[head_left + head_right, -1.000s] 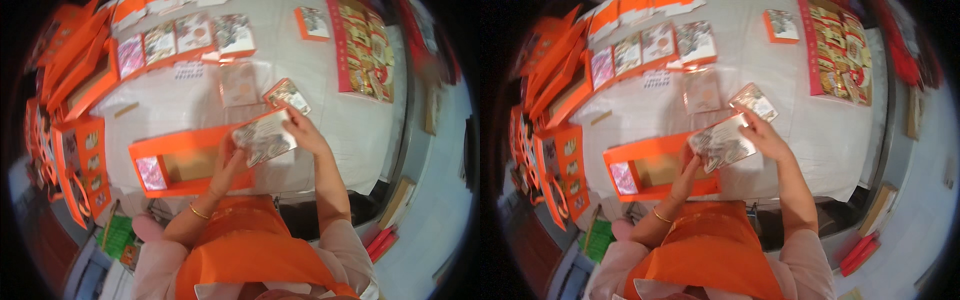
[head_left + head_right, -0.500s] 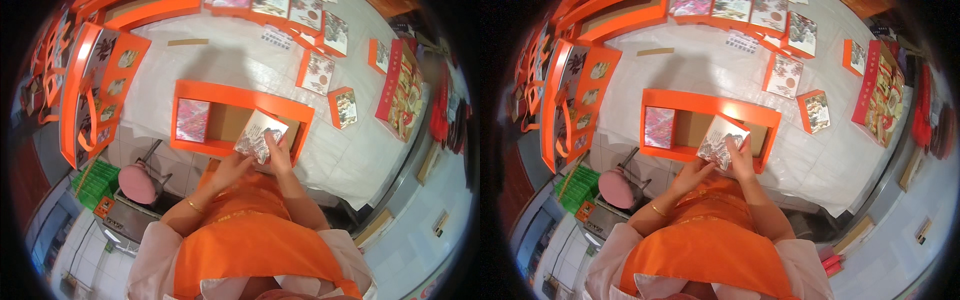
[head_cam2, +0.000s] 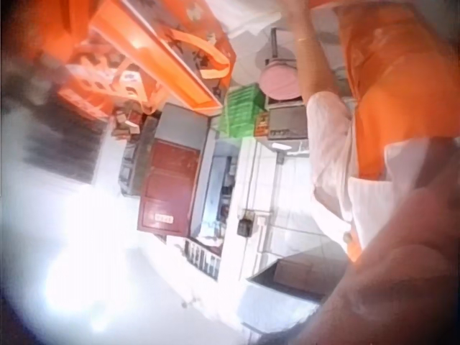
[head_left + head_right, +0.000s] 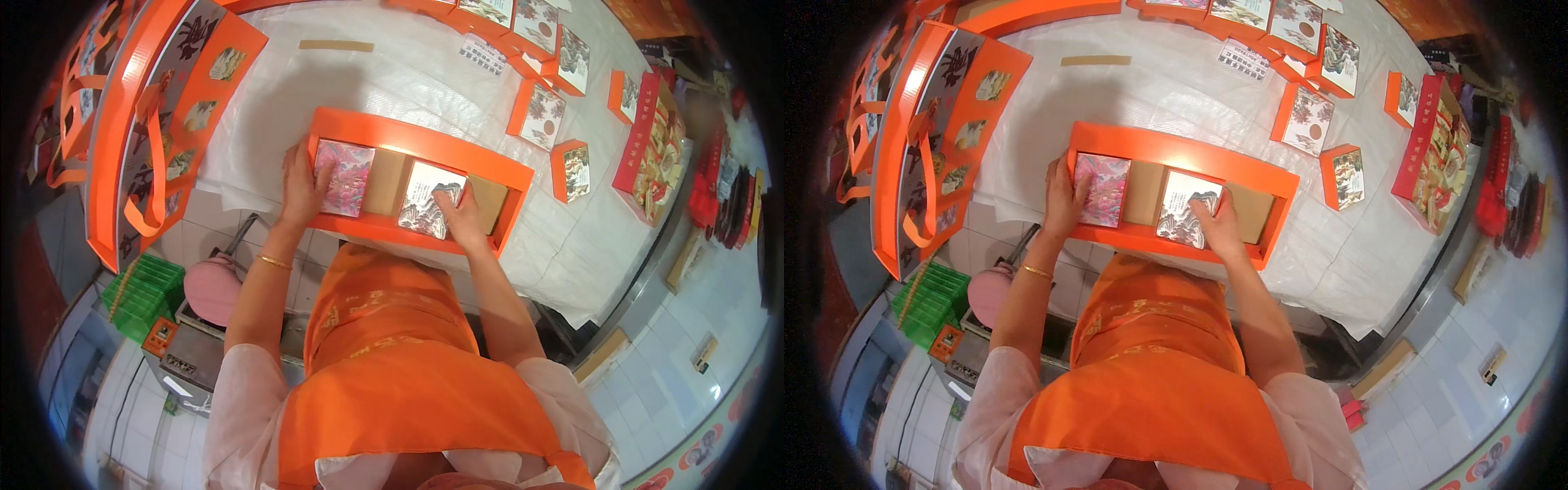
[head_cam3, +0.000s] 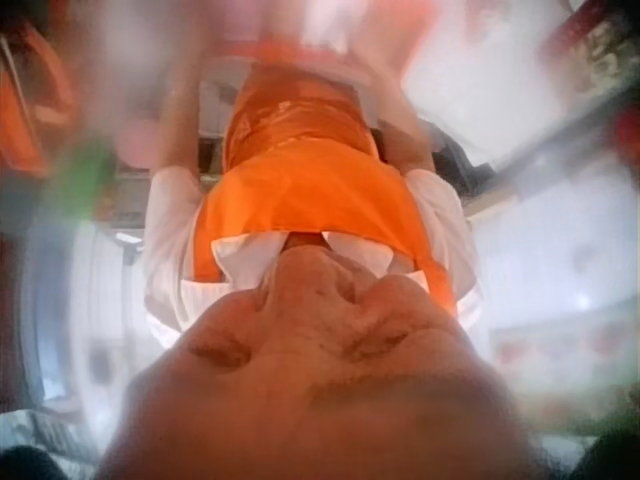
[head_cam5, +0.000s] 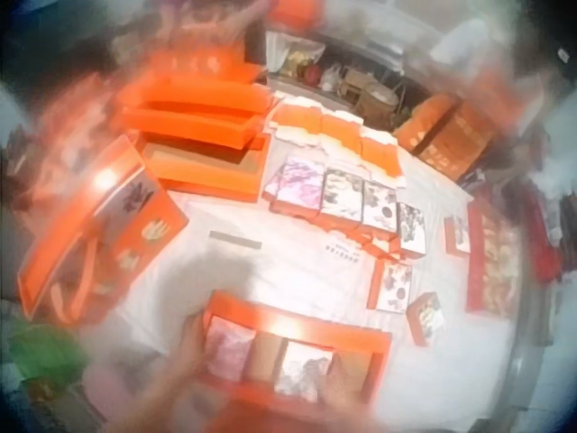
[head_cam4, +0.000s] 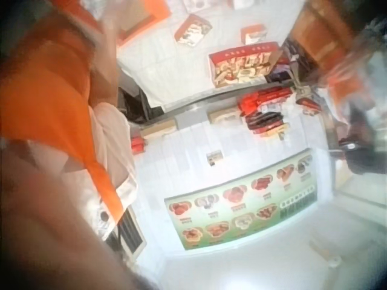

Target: The person assembles orange gift boxes by placing small wrapped items into compartments, inserting cardboard dividers, and closing the lids. The person repeatedly handles multiple boxes, arranging contents and securing the packaging on a table.

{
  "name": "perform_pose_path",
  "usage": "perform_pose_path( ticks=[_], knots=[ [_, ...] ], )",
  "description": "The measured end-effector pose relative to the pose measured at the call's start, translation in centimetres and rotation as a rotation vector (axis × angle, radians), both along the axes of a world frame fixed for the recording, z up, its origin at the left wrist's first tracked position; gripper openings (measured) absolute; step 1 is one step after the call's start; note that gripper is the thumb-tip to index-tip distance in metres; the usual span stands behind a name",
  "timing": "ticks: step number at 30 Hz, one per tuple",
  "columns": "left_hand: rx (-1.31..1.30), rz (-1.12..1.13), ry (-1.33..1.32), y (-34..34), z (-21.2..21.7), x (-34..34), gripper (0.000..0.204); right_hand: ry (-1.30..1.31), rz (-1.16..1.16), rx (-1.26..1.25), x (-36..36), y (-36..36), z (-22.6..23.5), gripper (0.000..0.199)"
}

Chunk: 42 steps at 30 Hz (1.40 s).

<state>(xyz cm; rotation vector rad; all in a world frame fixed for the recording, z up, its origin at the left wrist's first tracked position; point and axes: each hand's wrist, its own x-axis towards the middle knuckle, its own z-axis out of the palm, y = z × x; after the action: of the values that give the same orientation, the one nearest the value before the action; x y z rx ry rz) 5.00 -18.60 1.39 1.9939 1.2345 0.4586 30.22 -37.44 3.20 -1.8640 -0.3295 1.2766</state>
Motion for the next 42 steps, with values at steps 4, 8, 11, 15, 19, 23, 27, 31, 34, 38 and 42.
perform_pose_path(
  ticks=[4, 8, 11, 15, 19, 23, 27, 31, 34, 38, 42],
  knots=[
    [0.014, -0.017, 0.001, -0.1, -0.4, 0.1, 0.058, -0.363, -0.004, 0.071, -3.2, 1.0, -2.1, 0.071],
    [0.023, -0.007, -0.002, -0.1, -0.2, 0.0, 0.054, -0.706, 0.078, 0.080, -5.7, 2.1, -2.2, 0.071],
    [0.039, 0.008, -0.022, -0.3, -0.7, -0.2, 0.057, -0.804, 0.141, 0.075, -6.2, 2.3, -2.6, 0.067],
    [0.007, -0.006, -0.018, 0.0, 0.0, 0.3, 0.051, -0.691, 0.037, 0.097, -8.7, 4.5, -2.6, 0.061],
    [-0.021, 0.001, -0.060, 0.0, 0.5, 0.7, 0.051, -0.664, 0.167, 0.144, -6.7, 4.0, -0.4, 0.059],
    [-0.026, -0.003, -0.032, -0.4, 0.2, 0.1, 0.050, -0.372, 0.329, -0.032, 1.7, 4.0, 3.6, 0.062],
    [-0.067, 0.023, 0.021, -0.2, 0.0, 0.2, 0.050, -1.162, 0.079, -0.053, 11.9, 6.4, 3.9, 0.086],
    [-0.046, -0.011, 0.011, 0.1, 0.4, 0.1, 0.051, -0.951, -0.029, -0.611, 16.4, 9.5, 1.3, 0.118],
    [-0.025, -0.023, 0.029, 0.0, 0.0, -0.1, 0.052, -0.866, 0.019, -0.607, 16.7, 9.5, 2.3, 0.123],
    [0.146, -0.009, 0.093, -0.2, 1.3, 0.3, 0.057, -1.216, 0.285, -0.124, 15.4, 4.9, 4.2, 0.106],
    [0.343, -0.109, 0.089, -2.7, 5.8, 4.0, 0.065, -1.183, 1.115, 0.132, 12.4, 0.5, 12.1, 0.083]
  ],
)
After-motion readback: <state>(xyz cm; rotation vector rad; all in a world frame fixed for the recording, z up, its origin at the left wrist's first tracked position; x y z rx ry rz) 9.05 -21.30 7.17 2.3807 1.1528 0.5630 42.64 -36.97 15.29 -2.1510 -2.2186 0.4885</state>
